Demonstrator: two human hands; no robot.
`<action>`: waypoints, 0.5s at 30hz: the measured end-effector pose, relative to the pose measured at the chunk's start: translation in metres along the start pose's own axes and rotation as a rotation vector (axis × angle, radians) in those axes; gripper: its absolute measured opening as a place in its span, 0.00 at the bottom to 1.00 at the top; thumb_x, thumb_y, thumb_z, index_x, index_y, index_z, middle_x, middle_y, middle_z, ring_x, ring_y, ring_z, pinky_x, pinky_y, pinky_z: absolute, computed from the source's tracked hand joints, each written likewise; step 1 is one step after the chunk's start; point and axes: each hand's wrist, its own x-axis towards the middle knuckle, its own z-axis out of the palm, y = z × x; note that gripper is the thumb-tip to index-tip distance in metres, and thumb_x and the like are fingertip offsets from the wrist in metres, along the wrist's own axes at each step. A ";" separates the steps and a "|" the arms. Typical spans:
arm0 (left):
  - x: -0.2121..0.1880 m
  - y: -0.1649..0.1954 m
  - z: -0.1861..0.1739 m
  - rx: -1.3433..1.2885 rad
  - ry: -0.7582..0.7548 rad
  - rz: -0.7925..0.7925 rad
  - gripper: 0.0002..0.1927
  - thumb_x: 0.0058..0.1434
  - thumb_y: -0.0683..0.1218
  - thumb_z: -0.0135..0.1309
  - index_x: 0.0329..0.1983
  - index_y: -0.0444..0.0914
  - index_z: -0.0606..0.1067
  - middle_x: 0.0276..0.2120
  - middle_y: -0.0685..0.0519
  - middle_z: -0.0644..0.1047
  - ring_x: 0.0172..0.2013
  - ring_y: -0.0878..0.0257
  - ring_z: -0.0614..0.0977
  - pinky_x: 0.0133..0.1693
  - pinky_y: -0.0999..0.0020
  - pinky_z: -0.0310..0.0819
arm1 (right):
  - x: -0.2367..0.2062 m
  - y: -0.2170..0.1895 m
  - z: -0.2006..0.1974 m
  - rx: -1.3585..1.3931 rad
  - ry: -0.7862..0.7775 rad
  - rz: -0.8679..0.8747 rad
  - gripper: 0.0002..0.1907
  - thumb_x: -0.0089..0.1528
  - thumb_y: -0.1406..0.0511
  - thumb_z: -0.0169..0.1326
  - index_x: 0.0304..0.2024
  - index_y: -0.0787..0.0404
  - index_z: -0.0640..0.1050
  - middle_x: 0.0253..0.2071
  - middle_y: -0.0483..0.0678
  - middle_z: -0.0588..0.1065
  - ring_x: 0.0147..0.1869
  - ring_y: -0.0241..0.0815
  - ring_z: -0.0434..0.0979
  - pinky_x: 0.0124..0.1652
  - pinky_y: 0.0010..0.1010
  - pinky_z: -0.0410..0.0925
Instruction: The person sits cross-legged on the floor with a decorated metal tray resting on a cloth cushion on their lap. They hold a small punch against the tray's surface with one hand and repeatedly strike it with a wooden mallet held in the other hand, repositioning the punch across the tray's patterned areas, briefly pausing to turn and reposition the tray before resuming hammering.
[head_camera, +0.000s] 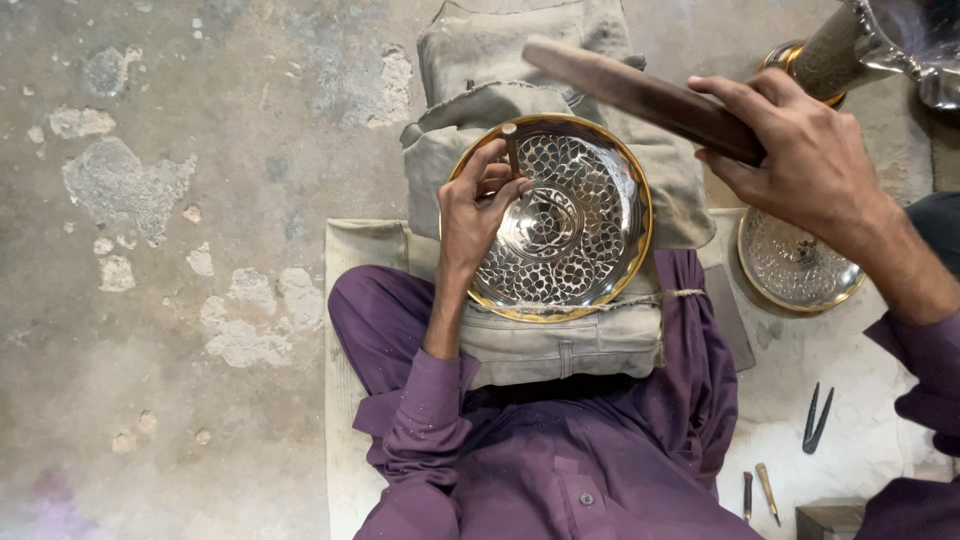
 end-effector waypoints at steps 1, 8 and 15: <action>-0.001 0.000 0.001 0.015 0.008 0.010 0.22 0.64 0.42 0.62 0.61 0.43 0.73 0.39 0.48 0.86 0.40 0.59 0.90 0.42 0.64 0.91 | 0.002 -0.003 -0.001 -0.017 0.010 -0.012 0.35 0.61 0.60 0.63 0.71 0.54 0.71 0.47 0.53 0.76 0.37 0.45 0.81 0.36 0.35 0.77; -0.006 0.000 0.003 0.055 0.053 0.022 0.24 0.63 0.42 0.63 0.62 0.44 0.73 0.38 0.49 0.86 0.39 0.60 0.90 0.40 0.65 0.90 | 0.018 -0.018 -0.009 -0.030 0.132 -0.125 0.32 0.58 0.64 0.63 0.65 0.58 0.72 0.48 0.50 0.77 0.36 0.44 0.81 0.35 0.36 0.77; -0.009 0.000 0.003 0.041 0.053 0.015 0.24 0.64 0.43 0.63 0.63 0.44 0.72 0.38 0.49 0.86 0.39 0.60 0.90 0.41 0.65 0.90 | 0.038 -0.035 -0.035 -0.070 0.160 -0.177 0.33 0.60 0.63 0.65 0.69 0.49 0.73 0.44 0.49 0.76 0.32 0.42 0.79 0.28 0.32 0.74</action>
